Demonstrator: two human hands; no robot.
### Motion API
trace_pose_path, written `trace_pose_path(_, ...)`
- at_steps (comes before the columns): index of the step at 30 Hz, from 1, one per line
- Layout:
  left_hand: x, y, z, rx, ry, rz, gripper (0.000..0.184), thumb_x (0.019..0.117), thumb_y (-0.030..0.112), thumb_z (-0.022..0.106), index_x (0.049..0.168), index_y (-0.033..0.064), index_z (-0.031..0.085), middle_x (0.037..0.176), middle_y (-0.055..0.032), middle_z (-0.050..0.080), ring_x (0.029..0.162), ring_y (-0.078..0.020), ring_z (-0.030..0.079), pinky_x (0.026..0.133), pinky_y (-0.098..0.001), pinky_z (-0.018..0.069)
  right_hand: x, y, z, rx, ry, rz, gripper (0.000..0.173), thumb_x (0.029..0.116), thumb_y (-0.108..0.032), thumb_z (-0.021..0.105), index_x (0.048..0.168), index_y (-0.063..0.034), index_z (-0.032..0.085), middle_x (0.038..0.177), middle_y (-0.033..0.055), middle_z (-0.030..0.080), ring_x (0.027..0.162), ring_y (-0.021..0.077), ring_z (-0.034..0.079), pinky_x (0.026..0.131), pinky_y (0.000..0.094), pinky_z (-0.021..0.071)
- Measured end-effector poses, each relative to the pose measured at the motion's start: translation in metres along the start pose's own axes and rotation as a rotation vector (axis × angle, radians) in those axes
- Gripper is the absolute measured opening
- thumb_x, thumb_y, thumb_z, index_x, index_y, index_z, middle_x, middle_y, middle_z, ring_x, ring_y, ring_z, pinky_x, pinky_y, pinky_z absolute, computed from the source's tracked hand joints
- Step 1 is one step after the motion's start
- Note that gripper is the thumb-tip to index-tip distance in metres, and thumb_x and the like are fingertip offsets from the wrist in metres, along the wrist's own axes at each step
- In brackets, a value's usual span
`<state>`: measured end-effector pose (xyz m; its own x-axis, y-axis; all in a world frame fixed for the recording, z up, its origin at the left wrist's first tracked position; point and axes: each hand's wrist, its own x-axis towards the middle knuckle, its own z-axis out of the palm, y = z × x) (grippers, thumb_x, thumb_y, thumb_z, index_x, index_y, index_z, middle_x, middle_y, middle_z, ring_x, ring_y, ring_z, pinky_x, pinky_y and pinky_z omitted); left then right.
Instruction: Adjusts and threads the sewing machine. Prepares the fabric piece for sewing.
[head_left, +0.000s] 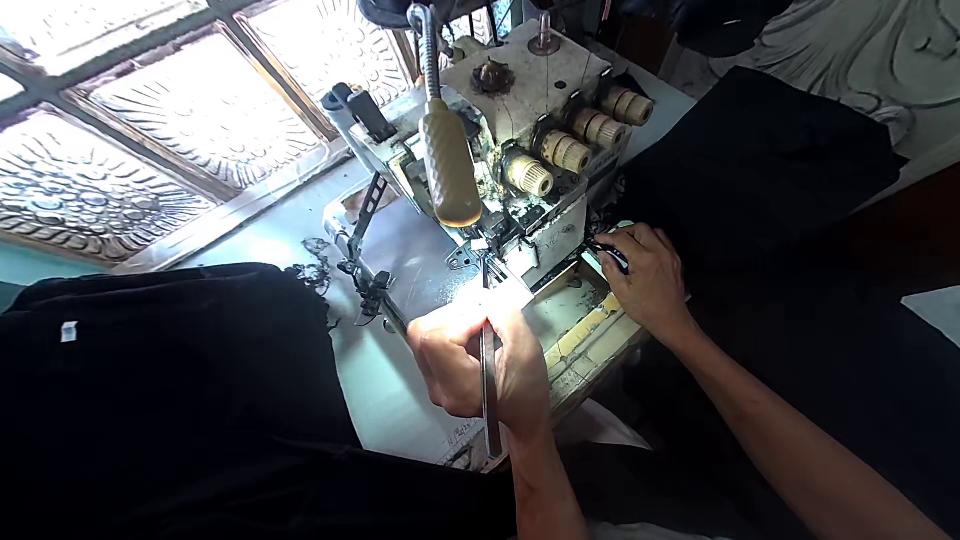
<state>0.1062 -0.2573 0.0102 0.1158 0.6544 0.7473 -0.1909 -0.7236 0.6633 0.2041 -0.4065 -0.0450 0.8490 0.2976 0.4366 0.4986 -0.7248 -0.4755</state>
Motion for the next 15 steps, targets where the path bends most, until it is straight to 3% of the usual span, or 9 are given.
trace_pose_path(15,-0.0009,-0.0029,-0.0011,-0.006,-0.029,0.009,0.014,0.0821,0.004,0.065,0.073,0.0022,0.055,0.077,-0.003,0.058,0.078,-0.0051,0.062,0.069,-0.0164,0.0516,-0.0002,0.0005,-0.0003,-0.01,-0.007,0.004,0.025,0.1006,-0.017,0.061,0.118,-0.0038,0.074,0.112,0.0198,0.067,0.101,0.0394,0.063,0.085,0.0519,0.0517)
